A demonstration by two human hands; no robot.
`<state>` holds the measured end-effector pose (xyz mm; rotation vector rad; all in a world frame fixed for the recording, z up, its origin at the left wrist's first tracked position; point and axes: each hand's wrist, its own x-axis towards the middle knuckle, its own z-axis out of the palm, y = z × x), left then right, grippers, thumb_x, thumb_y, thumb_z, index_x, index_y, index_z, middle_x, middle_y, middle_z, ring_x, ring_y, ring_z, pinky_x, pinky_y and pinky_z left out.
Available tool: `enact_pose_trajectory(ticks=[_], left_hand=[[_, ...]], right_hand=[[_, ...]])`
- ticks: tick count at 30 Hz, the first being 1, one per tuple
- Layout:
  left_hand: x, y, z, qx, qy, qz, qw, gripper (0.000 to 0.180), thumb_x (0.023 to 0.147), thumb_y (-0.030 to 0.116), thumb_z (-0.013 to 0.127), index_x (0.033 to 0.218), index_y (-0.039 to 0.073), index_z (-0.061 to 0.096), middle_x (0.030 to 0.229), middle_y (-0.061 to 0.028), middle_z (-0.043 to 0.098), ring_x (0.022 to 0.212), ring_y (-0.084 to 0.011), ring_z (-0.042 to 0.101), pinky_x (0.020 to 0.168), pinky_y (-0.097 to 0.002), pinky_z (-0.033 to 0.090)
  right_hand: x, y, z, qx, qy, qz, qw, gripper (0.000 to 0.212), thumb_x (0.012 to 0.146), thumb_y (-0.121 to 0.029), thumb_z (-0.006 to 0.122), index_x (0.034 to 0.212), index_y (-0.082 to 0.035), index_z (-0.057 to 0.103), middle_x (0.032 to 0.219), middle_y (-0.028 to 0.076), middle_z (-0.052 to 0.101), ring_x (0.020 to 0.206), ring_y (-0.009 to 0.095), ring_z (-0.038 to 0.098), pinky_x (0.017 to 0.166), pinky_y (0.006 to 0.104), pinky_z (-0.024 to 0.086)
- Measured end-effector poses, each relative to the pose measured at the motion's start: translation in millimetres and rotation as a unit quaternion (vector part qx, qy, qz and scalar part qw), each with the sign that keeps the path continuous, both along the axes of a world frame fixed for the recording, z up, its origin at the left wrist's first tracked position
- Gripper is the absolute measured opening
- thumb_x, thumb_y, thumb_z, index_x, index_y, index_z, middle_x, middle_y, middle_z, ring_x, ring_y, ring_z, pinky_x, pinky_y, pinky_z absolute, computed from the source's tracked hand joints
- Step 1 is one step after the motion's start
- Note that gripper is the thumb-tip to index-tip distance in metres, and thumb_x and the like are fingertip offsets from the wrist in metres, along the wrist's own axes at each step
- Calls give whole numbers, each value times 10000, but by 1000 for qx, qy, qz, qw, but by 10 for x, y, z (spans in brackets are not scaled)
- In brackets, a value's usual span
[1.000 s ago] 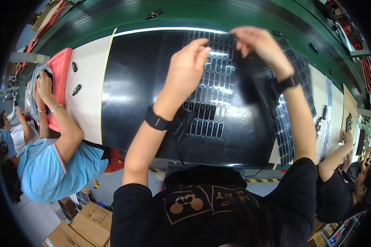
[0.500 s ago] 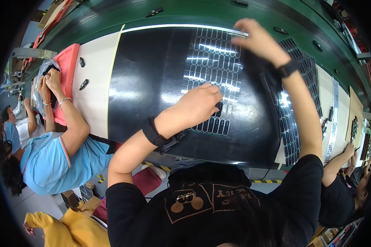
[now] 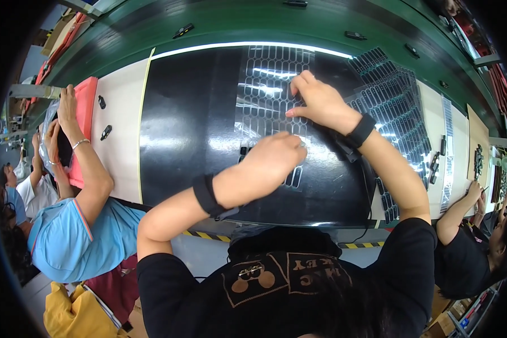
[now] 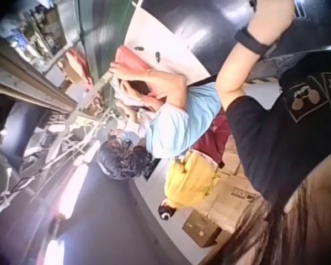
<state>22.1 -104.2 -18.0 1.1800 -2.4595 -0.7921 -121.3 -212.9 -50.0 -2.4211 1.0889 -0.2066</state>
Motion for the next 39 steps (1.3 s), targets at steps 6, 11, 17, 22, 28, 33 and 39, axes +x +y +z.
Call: enact_pose_trajectory(ticks=[6, 11, 17, 22, 28, 33, 39], left_hand=[[49, 139, 40, -127, 64, 13, 990, 101, 618, 5, 621, 632, 4, 520, 653, -93, 514, 592, -243, 518, 564, -300, 435], [157, 29, 364, 5, 189, 143, 971, 81, 644, 6, 624, 679, 5, 551, 644, -83, 511, 561, -215, 498, 541, -282, 423], [133, 27, 442, 83, 192, 178, 961, 90, 650, 4, 630, 690, 9, 549, 621, -80, 503, 557, -200, 500, 530, -273, 417], [61, 166, 177, 30, 116, 143, 983, 92, 646, 4, 622, 682, 7, 537, 629, -80, 486, 573, -209, 492, 539, -273, 413], [63, 333, 37, -126, 38, 77, 988, 105, 614, -10, 608, 680, 1, 526, 653, -71, 464, 614, -216, 478, 566, -290, 410], [49, 500, 29, -164, 19, 41, 985, 124, 596, -23, 612, 694, -9, 538, 650, -70, 468, 611, -202, 482, 552, -285, 413], [62, 712, 191, -192, 79, 38, 977, 149, 586, -38, 633, 712, -17, 558, 664, -82, 498, 608, -203, 498, 526, -274, 413]], right_hand=[[-33, -161, -11, 44, -40, 18, 998, 402, 650, -252, 682, 923, -61, 457, 853, 86, 484, 732, 279, 526, 623, 366, 417], [-402, -861, 309, -93, -8, -59, 994, 352, 697, -155, 587, 1018, -54, 484, 742, 109, 572, 705, 286, 558, 609, 353, 444], [-511, -1716, -126, -318, 210, -90, 920, 156, 707, -84, 503, 848, -17, 502, 725, 154, 598, 691, 306, 590, 598, 376, 481], [-388, -1696, -21, -299, 183, -97, 931, 192, 684, -49, 512, 868, -1, 480, 760, 173, 582, 713, 338, 563, 625, 396, 458], [-122, -605, 621, 283, -431, -150, 843, 163, 784, -156, 558, 842, -23, 484, 627, 16, 541, 545, 65, 526, 553, 219, 463], [67, 150, 131, 548, -356, -120, 747, 113, 784, -96, 543, 839, -32, 468, 664, 33, 548, 573, 91, 546, 636, 232, 491], [-65, 312, -95, 567, -369, -178, 715, 119, 790, -88, 530, 856, -40, 443, 724, 70, 567, 635, 119, 570, 665, 249, 485]])
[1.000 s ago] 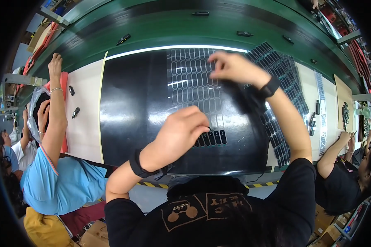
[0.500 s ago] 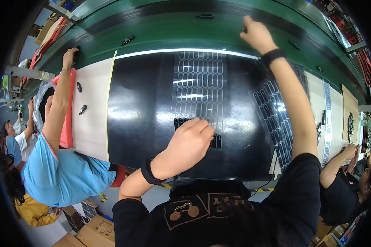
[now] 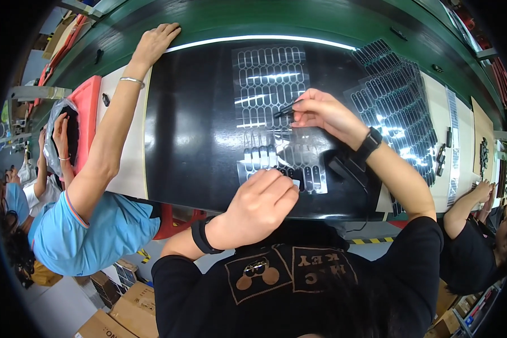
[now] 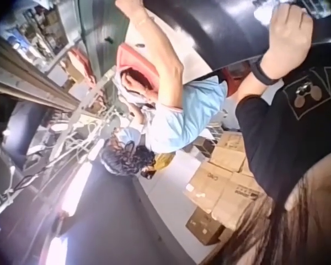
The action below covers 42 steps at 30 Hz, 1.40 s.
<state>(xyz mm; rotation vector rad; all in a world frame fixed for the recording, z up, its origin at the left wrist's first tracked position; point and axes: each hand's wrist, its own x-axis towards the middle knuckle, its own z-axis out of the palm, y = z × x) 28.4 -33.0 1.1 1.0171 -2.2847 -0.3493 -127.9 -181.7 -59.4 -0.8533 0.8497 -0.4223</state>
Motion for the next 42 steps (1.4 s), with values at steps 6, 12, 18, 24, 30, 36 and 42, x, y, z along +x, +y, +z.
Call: enact_pose_trajectory(ticks=[6, 12, 18, 24, 30, 36, 42], left_hand=[[-3, 72, 173, 11, 112, 26, 993, 132, 595, -51, 652, 688, -20, 565, 671, -82, 518, 619, -198, 519, 542, -266, 425], [125, -66, 305, 192, 358, 70, 911, 268, 639, -92, 616, 884, -14, 540, 753, -75, 526, 692, -155, 532, 612, -250, 447], [49, -293, 337, 369, 641, 21, 673, 553, 675, -118, 595, 1159, 20, 368, 830, -84, 521, 763, -118, 534, 681, -239, 474], [-133, -329, 444, 358, 661, 36, 659, 642, 653, -135, 592, 1203, 31, 308, 793, -76, 508, 746, -116, 534, 692, -227, 473], [-179, -345, 555, 348, 625, 54, 697, 676, 637, -147, 569, 1224, 45, 295, 752, -52, 480, 695, -101, 514, 644, -201, 465], [-199, -335, 576, 342, 612, 57, 711, 684, 641, -152, 567, 1229, 47, 278, 747, -53, 481, 695, -94, 514, 644, -199, 467], [-234, -300, 495, 318, 580, 46, 749, 700, 638, -155, 579, 1230, 45, 262, 767, -63, 509, 698, -93, 529, 662, -202, 467]], right_hand=[[6, 83, -10, -26, 4, -6, 1000, 127, 783, -75, 537, 856, -32, 443, 729, 72, 568, 646, 120, 568, 662, 243, 475], [-84, 231, 170, -176, -14, -6, 984, 176, 750, -5, 569, 882, -16, 454, 783, 58, 563, 691, 101, 564, 652, 217, 459], [-118, 635, 665, -335, 66, -47, 939, 237, 700, 28, 615, 894, -1, 482, 827, 56, 558, 722, 104, 566, 654, 207, 452], [-236, 816, 875, -549, 55, -117, 826, 280, 623, 32, 664, 875, 23, 543, 820, 106, 597, 697, 139, 599, 615, 208, 470], [-346, 868, 1039, -606, 55, -121, 784, 299, 591, 34, 677, 865, 20, 560, 794, 118, 616, 665, 159, 614, 576, 217, 482], [-385, 944, 1137, -606, 79, -106, 784, 297, 571, 96, 660, 838, 56, 536, 794, 150, 590, 723, 192, 589, 662, 257, 455], [-399, 1001, 1141, -615, 93, -111, 775, 290, 567, 95, 663, 827, 53, 543, 772, 147, 593, 703, 196, 589, 654, 258, 451]])
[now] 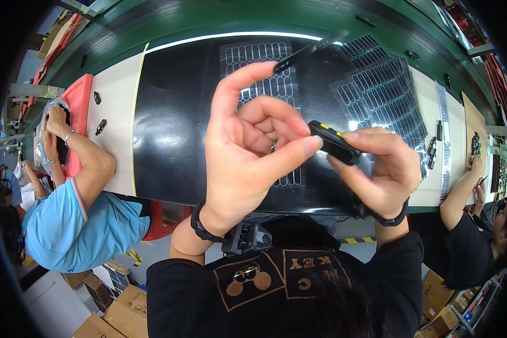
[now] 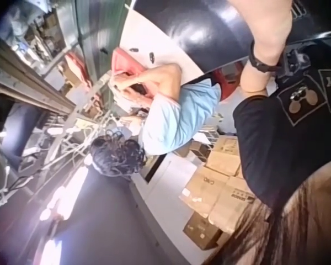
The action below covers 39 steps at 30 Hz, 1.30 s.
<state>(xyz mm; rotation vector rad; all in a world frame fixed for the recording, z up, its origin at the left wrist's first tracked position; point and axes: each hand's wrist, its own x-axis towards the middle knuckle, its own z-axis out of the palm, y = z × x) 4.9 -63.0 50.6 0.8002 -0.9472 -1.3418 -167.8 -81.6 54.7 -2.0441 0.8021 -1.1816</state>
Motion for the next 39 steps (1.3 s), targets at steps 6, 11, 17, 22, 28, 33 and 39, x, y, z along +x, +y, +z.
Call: enact_pose_trajectory(ticks=[6, 11, 17, 22, 28, 33, 39], left_hand=[[5, -50, -16, -20, -10, 15, 1000, 707, 635, -153, 589, 1229, 44, 259, 776, -68, 519, 704, -99, 538, 682, -207, 464], [-8, -91, -17, -35, -10, 14, 999, 651, 656, -120, 604, 1196, 45, 280, 790, -66, 530, 699, -74, 540, 611, -160, 420], [-17, -110, -21, -10, -12, 15, 1000, 695, 630, -159, 588, 1211, 48, 269, 796, -72, 504, 729, -106, 535, 707, -217, 460], [-18, -164, -41, -13, -68, 17, 997, 630, 652, -141, 590, 1188, 46, 318, 814, -52, 490, 703, -78, 513, 654, -190, 440], [76, -346, -174, 2, -181, -72, 981, 512, 721, -91, 560, 1176, 38, 362, 809, -17, 486, 657, -43, 475, 583, -153, 395], [7, -444, -156, 15, -4, -157, 987, 487, 752, -68, 533, 1192, 37, 355, 790, -10, 501, 658, -38, 473, 586, -149, 392], [-46, -528, -207, -12, -98, -70, 993, 457, 769, -54, 510, 1193, 40, 365, 762, -10, 525, 624, -39, 472, 567, -157, 394]], right_hand=[[23, -46, 34, -5, 18, -12, 1000, 274, 571, 89, 658, 820, 49, 551, 769, 148, 598, 695, 195, 591, 649, 257, 448], [24, -74, 81, -21, 31, -16, 999, 268, 571, 85, 655, 816, 48, 553, 768, 150, 601, 689, 198, 592, 647, 257, 450], [36, -99, 32, -20, 31, -15, 999, 255, 582, 76, 655, 812, 42, 552, 768, 152, 606, 686, 200, 598, 636, 258, 456], [48, -125, 28, -41, 60, -18, 997, 243, 593, 68, 654, 809, 37, 548, 757, 153, 606, 686, 198, 604, 640, 259, 469], [26, -213, -99, 42, 33, 1, 999, 267, 615, 67, 651, 851, 34, 532, 798, 150, 598, 721, 180, 601, 678, 255, 478], [33, -327, -196, 168, -105, 20, 980, 268, 667, 54, 634, 905, 30, 514, 874, 124, 580, 762, 148, 590, 690, 243, 483], [91, -442, -214, 313, -150, 29, 937, 173, 768, 51, 532, 936, 43, 488, 890, 125, 565, 796, 164, 584, 722, 263, 485]])
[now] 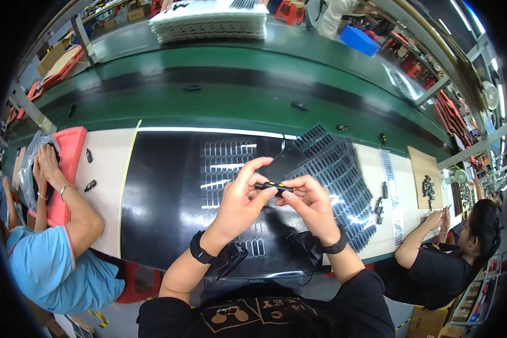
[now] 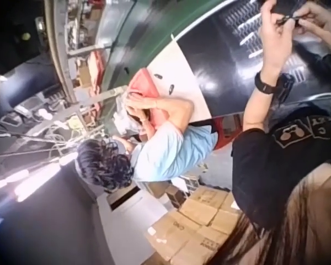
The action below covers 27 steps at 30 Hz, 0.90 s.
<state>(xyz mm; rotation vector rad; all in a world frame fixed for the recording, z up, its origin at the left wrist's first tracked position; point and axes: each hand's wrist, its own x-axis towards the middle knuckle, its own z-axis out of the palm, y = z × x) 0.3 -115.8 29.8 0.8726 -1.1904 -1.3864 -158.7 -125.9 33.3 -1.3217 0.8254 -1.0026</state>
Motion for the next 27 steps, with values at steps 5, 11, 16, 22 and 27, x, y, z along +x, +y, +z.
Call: enact_pose_trajectory(ticks=[5, 11, 16, 22, 27], left_hand=[[21, -142, -27, -26, -77, 18, 996, 433, 777, -49, 496, 1184, 44, 381, 740, -14, 534, 603, -39, 472, 546, -162, 395], [83, -360, -108, 0, -47, 23, 999, 370, 802, -10, 472, 1163, 39, 405, 719, -10, 530, 587, -39, 467, 521, -167, 386], [188, -478, -97, -23, -136, 101, 985, 327, 833, 39, 435, 1158, 46, 397, 623, -33, 520, 519, -74, 468, 490, -213, 388], [234, -541, -64, -39, -202, 164, 965, 297, 848, 56, 408, 1144, 45, 392, 531, -60, 483, 462, -125, 469, 474, -255, 391], [413, -626, -203, -91, -251, 253, 930, 275, 819, 68, 463, 1092, 49, 441, 602, -61, 511, 515, -146, 483, 492, -261, 394]], right_hand=[[-14, -158, -44, -75, 79, -13, 994, 124, 806, 28, 489, 930, 45, 492, 855, 117, 571, 761, 166, 591, 698, 263, 493], [33, -500, -139, 7, 2, 24, 1000, 140, 811, -22, 509, 939, 36, 505, 818, 93, 574, 670, 133, 582, 611, 236, 487], [294, -612, -31, -96, 174, 8, 980, 164, 796, -55, 545, 944, 11, 525, 804, 59, 575, 645, 93, 558, 550, 209, 453], [481, -718, -86, -288, 210, -4, 934, 142, 781, -60, 559, 912, -5, 546, 805, 27, 570, 635, 70, 548, 522, 189, 429], [615, -1053, -150, -98, 219, 43, 970, 140, 775, -58, 562, 902, -2, 549, 790, 20, 566, 645, 57, 535, 505, 192, 427]])
